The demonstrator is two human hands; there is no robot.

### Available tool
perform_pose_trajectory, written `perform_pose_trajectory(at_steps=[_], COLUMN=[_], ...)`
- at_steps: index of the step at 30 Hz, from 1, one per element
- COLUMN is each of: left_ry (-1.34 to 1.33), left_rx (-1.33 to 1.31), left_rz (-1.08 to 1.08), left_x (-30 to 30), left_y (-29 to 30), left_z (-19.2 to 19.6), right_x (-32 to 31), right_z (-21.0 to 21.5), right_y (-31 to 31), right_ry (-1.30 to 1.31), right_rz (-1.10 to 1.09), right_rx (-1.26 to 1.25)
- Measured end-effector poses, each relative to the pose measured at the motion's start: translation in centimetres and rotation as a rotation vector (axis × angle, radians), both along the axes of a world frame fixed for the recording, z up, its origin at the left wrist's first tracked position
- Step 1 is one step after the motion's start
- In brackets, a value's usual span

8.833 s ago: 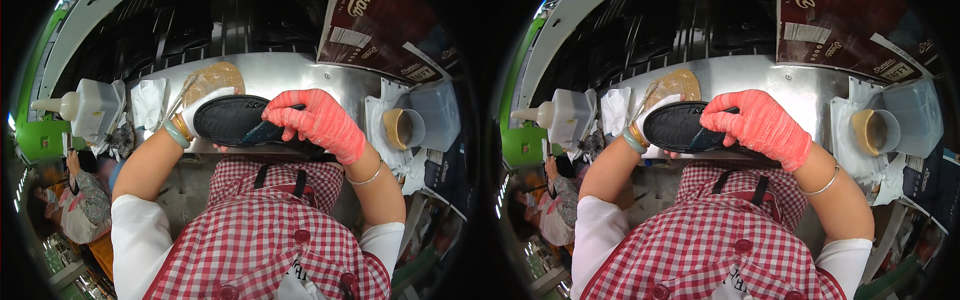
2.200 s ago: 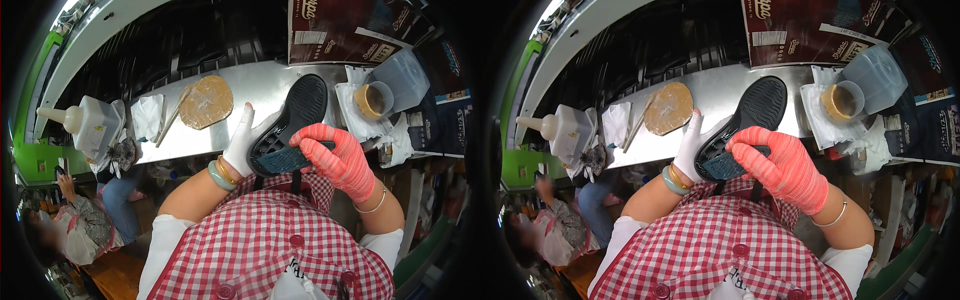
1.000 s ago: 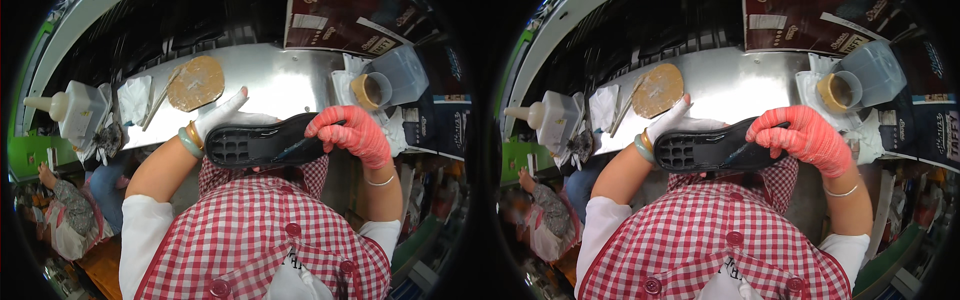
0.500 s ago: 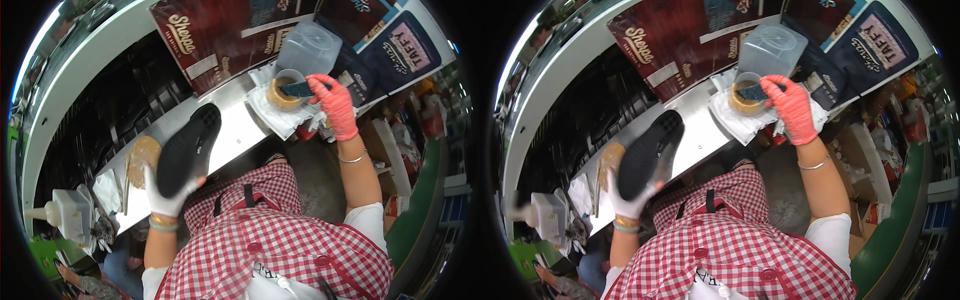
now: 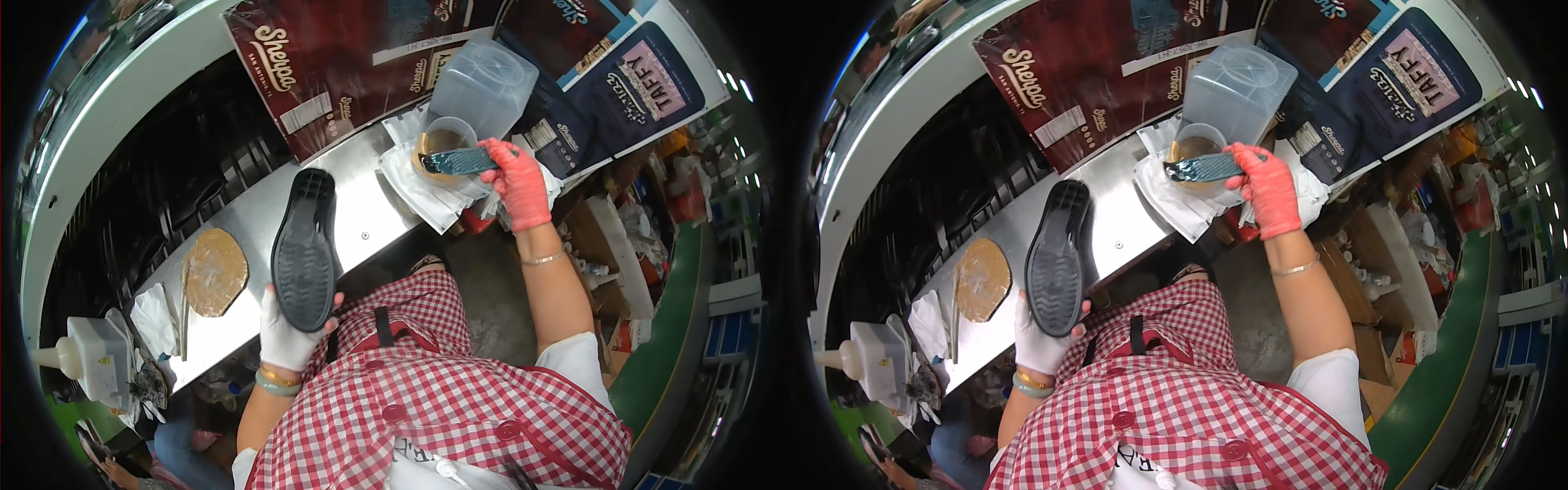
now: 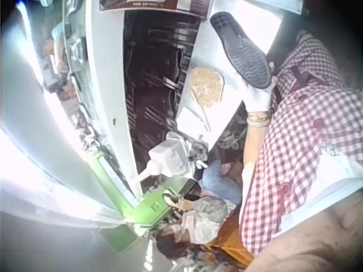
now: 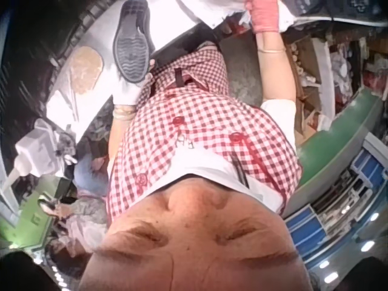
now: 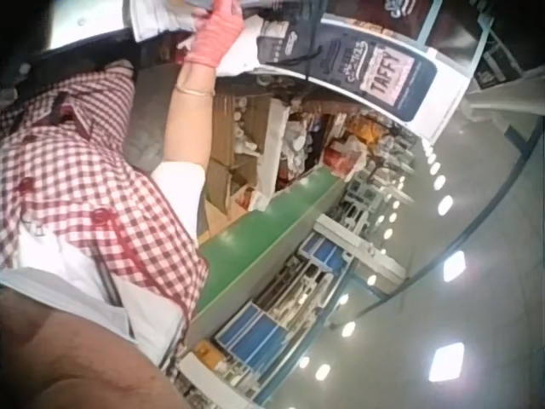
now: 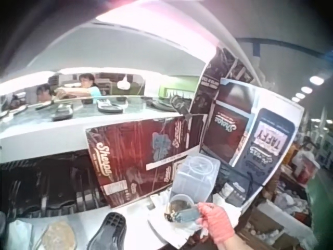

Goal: The person applies a dark liquid adhesive to the bottom of black shoe soles using a small brush. They repeatedly dip the brush into a container of glue and spread it across the textured surface of each sole, handling the items one at a time on a metal workbench.

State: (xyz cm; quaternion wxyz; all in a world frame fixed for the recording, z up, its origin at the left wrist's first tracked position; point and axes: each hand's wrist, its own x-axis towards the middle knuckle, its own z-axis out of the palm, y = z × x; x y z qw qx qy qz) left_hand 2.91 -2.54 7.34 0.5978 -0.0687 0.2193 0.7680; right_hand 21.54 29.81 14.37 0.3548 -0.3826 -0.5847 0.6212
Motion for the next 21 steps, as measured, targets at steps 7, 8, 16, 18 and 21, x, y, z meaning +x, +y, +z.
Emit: perform_pose_trajectory(at_steps=[7,8,16,18,21], left_ry=[0.064,0.074,0.206,0.228,0.266], left_rx=[0.257,0.263,0.181,0.161,0.174], left_rz=[-0.045,-0.054,0.005,0.005,-0.044], left_x=[0.2,0.2,1.7,1.9,1.9], left_y=[3.6,3.5,3.0,3.0,3.0], left_z=[0.5,0.8,2.6,2.7,2.8], right_x=[-5.0,-5.6,-7.1,-6.9,-7.0], right_z=[2.4,2.5,1.9,1.8,1.7], right_y=[-13.0,-14.0,-16.5,-16.8,-16.7], right_ry=[0.214,0.239,0.228,0.213,0.225], right_rz=[0.226,0.240,0.272,0.251,0.207], right_rx=[-0.200,-0.214,-0.271,-0.208,-0.117])
